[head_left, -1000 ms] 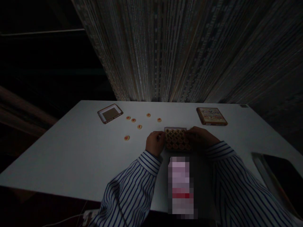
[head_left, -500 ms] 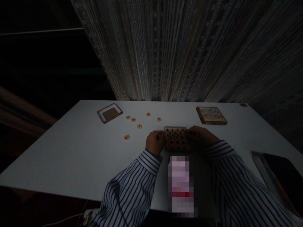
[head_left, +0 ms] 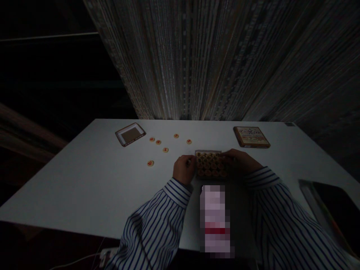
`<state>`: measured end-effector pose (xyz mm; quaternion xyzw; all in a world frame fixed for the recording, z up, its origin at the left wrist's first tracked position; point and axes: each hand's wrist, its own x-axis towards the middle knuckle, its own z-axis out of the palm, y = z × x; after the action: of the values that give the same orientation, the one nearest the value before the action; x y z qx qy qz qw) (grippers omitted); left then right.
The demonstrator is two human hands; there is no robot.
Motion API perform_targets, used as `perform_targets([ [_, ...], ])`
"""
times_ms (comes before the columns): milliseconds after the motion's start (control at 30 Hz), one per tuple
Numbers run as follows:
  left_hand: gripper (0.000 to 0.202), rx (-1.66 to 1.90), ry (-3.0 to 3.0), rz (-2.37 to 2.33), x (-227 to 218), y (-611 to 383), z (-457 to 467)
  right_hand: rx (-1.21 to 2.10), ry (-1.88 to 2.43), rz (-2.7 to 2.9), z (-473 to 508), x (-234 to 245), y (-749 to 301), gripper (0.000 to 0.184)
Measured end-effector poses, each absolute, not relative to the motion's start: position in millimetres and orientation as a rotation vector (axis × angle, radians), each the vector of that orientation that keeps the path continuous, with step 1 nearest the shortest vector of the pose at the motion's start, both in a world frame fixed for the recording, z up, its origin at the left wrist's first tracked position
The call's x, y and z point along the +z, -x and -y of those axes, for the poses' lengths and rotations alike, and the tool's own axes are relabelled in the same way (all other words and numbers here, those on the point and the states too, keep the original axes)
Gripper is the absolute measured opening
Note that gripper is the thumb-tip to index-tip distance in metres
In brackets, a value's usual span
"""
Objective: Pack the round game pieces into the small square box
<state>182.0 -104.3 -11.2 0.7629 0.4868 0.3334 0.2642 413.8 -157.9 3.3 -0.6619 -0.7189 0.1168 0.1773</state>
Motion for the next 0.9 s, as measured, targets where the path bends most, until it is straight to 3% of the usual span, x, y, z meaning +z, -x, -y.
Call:
perform_targets([
  [333,0.02,0.867,-2.102,-1.296,-12,-181,106,0.245,1.884,1.931,175,-1,-417,0.028],
  [900,0.026,0.687,-2.094,-1.262,-5,-181,111,0.458,1.952,1.874,177,-8,-409,0.04],
])
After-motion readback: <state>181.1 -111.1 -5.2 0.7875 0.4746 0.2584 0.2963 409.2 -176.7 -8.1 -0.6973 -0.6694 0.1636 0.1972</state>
